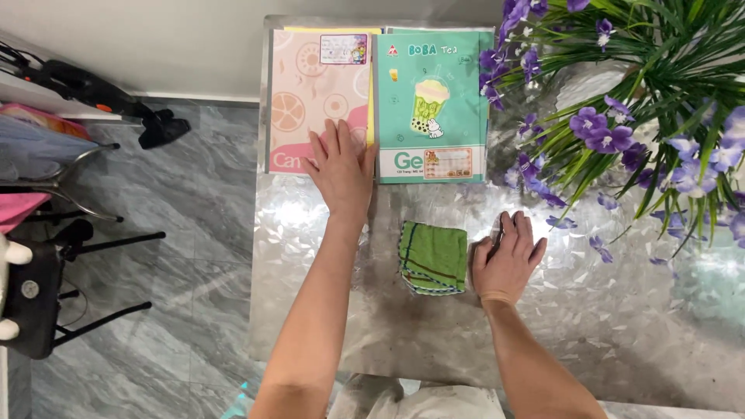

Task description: The person wipes a glass table surface with a green cloth, moving around a vase of flowers and a pen holder. They then pick up two notebooks, briefly open one, and place them back on the table before resuming wiping.

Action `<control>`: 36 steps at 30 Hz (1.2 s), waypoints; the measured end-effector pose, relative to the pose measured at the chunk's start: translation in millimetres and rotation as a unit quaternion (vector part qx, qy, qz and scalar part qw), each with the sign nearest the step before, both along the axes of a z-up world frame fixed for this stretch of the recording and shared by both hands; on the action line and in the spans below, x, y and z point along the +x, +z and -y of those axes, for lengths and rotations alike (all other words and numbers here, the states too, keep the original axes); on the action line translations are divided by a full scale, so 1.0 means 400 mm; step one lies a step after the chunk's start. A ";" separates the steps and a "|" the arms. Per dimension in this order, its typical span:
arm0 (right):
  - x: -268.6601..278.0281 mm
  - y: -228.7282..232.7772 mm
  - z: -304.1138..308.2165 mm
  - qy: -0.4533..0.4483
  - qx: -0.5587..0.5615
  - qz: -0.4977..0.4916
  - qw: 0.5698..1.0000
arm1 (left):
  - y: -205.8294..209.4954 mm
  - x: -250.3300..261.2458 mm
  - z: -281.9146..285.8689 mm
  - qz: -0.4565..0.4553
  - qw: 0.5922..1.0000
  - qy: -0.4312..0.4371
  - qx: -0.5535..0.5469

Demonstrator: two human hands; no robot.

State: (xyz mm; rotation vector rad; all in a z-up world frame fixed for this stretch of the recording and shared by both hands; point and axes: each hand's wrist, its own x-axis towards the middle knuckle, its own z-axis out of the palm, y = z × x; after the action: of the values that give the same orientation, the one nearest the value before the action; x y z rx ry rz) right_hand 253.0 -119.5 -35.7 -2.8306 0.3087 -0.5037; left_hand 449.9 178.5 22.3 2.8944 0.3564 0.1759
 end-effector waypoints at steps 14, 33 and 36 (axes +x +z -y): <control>0.011 0.034 -0.008 -0.003 -0.023 0.022 0.999 | -0.191 0.203 -0.021 -0.113 0.983 -0.138 -0.045; 0.232 0.579 -0.203 0.043 0.766 -0.193 0.611 | 0.657 -0.385 -0.045 0.134 0.780 -0.063 -0.608; 0.255 0.608 -0.210 0.066 0.799 -0.225 0.554 | 0.608 -0.435 0.015 0.052 0.716 -0.082 -0.692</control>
State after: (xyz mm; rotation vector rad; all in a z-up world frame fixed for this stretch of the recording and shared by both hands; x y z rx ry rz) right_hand 355.1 -35.7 207.5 -1.0272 0.3404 0.4565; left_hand 275.8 172.6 265.5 1.3781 0.0895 0.0015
